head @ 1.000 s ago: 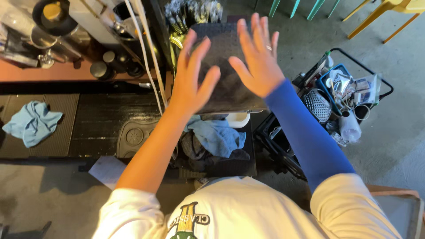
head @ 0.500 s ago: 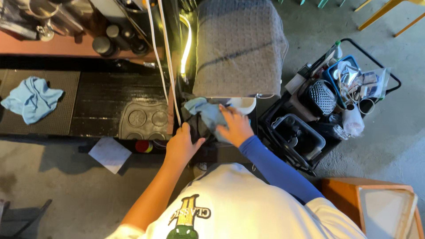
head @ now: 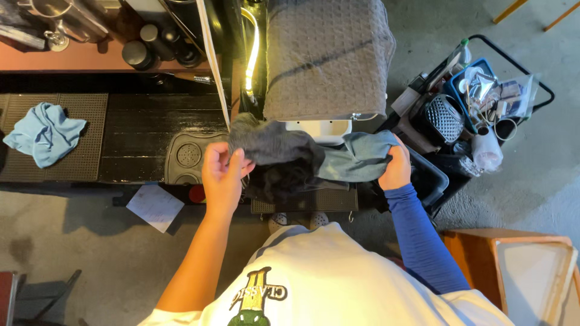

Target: The person wipes a black rubber mat on a counter using a blue cloth, then wipes the counter surface itself. They subsequently retrieve a grey towel from a cart, fold it, and hang it on a nearby railing. The person also handles a tray of chopsticks and a white plastic container during the process.

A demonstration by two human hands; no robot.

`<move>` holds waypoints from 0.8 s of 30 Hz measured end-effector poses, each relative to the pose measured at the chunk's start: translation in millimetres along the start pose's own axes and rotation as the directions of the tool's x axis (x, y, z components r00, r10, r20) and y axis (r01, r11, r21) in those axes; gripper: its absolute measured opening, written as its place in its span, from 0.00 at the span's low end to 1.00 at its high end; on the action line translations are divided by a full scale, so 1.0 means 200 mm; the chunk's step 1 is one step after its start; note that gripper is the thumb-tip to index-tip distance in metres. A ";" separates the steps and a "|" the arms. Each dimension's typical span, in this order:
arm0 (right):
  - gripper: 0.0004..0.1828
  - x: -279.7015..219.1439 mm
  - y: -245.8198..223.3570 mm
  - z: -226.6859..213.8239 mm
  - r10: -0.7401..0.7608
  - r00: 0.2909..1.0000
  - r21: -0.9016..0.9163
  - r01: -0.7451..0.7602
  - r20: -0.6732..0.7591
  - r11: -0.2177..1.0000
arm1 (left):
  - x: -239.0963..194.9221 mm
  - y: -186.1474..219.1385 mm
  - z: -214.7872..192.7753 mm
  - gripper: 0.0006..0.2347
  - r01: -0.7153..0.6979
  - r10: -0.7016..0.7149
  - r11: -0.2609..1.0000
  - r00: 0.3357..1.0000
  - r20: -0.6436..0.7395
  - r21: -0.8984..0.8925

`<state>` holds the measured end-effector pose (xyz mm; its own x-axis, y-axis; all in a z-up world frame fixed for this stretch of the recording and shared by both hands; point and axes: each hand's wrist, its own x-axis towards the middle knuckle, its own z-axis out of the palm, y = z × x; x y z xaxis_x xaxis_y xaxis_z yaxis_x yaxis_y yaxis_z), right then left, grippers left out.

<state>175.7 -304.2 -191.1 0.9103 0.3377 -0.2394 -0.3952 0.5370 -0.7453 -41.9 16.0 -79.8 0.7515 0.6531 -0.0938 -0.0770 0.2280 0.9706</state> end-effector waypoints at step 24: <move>0.35 -0.02 0.15 0.36 0.198 0.779 -0.799 0.545 0.594 0.254 | -0.02 -0.27 0.31 0.05 -0.700 0.355 0.548 0.691 0.630 0.459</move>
<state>150.8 -233.7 -168.2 0.5581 0.8290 0.0360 0.4941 -0.2972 -0.8170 -0.4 -43.8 -118.5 0.9043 0.0775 0.4198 -0.2675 -0.6635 0.6987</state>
